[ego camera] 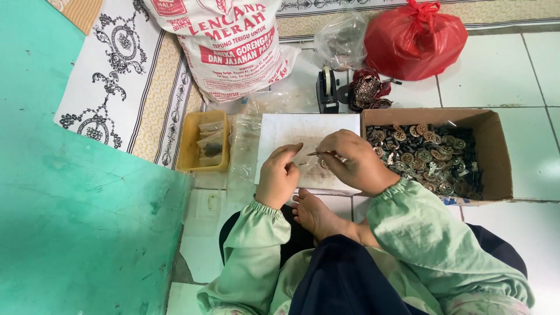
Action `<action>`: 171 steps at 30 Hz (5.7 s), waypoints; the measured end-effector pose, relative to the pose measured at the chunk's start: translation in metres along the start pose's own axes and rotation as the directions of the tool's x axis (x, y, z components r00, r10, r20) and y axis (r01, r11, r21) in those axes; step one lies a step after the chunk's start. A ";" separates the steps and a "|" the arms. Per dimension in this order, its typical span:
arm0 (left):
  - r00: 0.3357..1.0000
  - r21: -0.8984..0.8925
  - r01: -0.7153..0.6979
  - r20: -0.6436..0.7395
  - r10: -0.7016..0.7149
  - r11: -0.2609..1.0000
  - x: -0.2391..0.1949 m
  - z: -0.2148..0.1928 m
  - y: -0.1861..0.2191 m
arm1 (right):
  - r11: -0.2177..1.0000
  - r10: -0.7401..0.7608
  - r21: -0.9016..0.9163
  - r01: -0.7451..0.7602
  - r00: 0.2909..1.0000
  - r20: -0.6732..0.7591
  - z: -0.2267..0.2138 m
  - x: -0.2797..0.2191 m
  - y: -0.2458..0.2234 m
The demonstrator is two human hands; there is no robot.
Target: The person sits on the floor and sorts metal buttons from a cardboard box onto a white surface. They then place the sorted buttons into a small plastic bag and put the bag into a yellow container.
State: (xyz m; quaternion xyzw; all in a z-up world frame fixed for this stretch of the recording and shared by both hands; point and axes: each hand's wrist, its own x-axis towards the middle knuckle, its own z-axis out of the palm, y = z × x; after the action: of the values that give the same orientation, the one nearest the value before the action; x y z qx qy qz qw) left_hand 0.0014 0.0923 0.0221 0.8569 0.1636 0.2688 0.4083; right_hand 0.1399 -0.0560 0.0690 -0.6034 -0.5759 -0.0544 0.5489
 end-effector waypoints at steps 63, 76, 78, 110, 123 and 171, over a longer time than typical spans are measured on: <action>0.949 -0.052 -0.232 -0.231 0.214 0.971 -0.038 -0.045 0.013 | 0.403 0.896 -0.676 -0.617 0.417 0.154 0.062 -0.106 0.119; 0.986 -0.116 -0.016 -0.169 -0.003 0.993 -0.061 -0.036 -0.026 | 0.474 0.855 -0.490 -0.731 0.515 0.058 0.082 -0.131 0.139; 0.988 -0.114 0.029 -0.148 -0.045 0.993 -0.061 -0.034 -0.028 | 0.607 0.784 -0.027 -0.794 0.604 -0.142 0.079 -0.109 0.106; 0.977 -0.116 -0.044 -0.211 0.019 0.992 -0.035 -0.013 -0.014 | 0.317 0.901 -0.726 -0.610 0.432 0.031 0.076 -0.127 0.157; 0.982 -0.116 0.067 -0.168 -0.086 0.991 -0.032 0.001 -0.026 | 0.950 0.313 0.091 -0.299 0.907 -0.281 0.041 -0.042 0.042; 0.992 -0.097 0.052 -0.113 -0.063 0.994 -0.029 -0.002 -0.014 | 0.949 0.314 0.089 -0.302 0.928 -0.202 0.035 -0.039 0.013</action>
State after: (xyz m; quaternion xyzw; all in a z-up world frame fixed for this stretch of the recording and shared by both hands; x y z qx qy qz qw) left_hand -0.0240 0.0878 0.0024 0.8148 0.1987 0.3135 0.4455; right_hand 0.1168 -0.0521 0.0202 -0.6611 -0.4132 -0.0156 0.6261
